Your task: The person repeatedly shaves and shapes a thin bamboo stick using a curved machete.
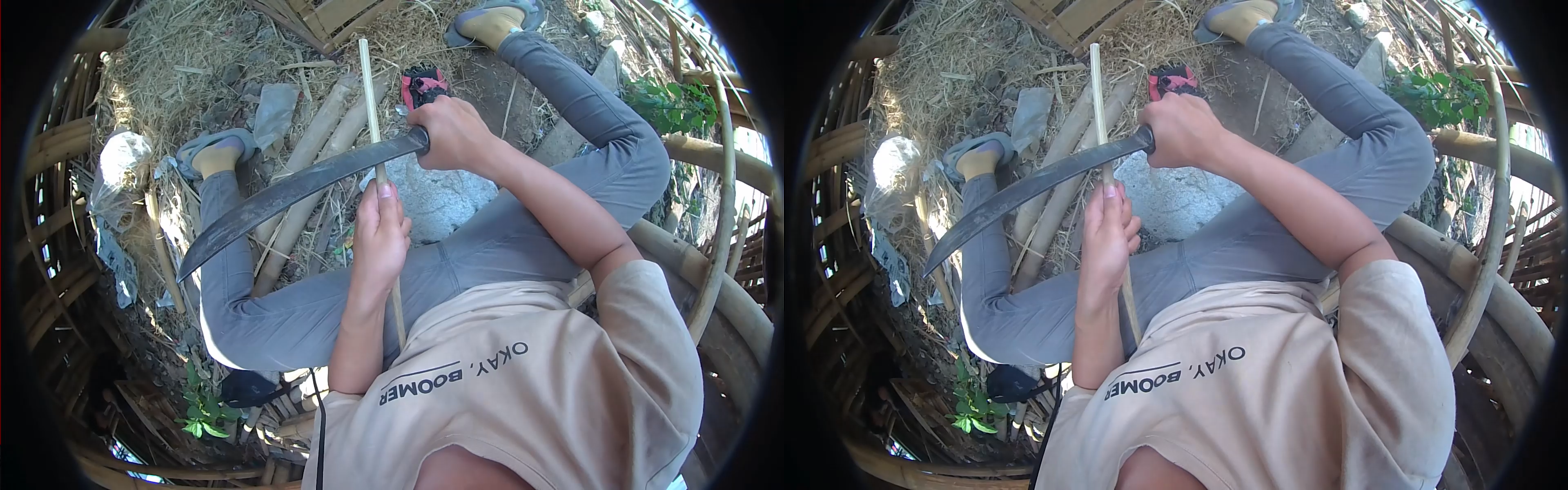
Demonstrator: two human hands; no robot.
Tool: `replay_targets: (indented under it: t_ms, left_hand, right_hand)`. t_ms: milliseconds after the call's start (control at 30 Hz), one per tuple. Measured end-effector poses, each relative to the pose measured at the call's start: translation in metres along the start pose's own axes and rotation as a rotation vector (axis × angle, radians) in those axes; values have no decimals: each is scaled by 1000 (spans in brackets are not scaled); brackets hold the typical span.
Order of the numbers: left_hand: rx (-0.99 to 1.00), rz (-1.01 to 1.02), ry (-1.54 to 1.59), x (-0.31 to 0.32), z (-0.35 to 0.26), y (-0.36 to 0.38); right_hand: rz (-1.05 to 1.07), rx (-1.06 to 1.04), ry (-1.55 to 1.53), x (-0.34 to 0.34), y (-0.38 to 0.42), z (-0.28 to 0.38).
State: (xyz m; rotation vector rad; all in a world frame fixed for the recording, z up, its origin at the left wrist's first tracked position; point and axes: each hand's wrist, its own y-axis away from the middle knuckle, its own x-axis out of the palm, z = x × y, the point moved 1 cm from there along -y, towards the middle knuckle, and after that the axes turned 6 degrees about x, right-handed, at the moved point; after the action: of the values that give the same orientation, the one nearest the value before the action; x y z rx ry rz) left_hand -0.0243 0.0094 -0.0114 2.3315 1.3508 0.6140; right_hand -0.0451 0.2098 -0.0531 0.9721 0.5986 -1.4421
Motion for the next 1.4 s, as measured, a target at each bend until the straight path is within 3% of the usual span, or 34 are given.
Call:
replay_targets:
  t_ms: [167, 200, 300, 533, 700, 800, 1000, 1100, 1400]
  left_hand:
    - [31, -20, -5, -1, 2, 3]
    - [34, -11, 9, -3, 3, 8]
    - [5, 41, 59, -2, -1, 4]
    - [-37, 28, 86, -2, 6, -8]
    - [3, -52, -31, -5, 14, -6]
    - [55, -45, -96, -2, 4, -1]
    - [109, -62, -224, 4, 0, -4]
    - [98, -51, -211, 2, 1, 0]
    - [117, -70, -182, -1, 6, -1]
  right_hand:
    - [-148, 5, 40, -9, -9, -22]
    - [-136, 139, 14, -15, -17, -35]
    - [-266, 182, -83, -17, -25, -64]
    - [-80, -46, -83, -1, 0, -13]
    - [125, 6, -65, -2, 6, 17]
    - [68, 13, -151, -1, 4, 13]
    - [38, 8, -36, -9, -3, 0]
    - [-155, -56, -14, -3, -6, -17]
    - [-68, 21, 96, -19, -15, -24]
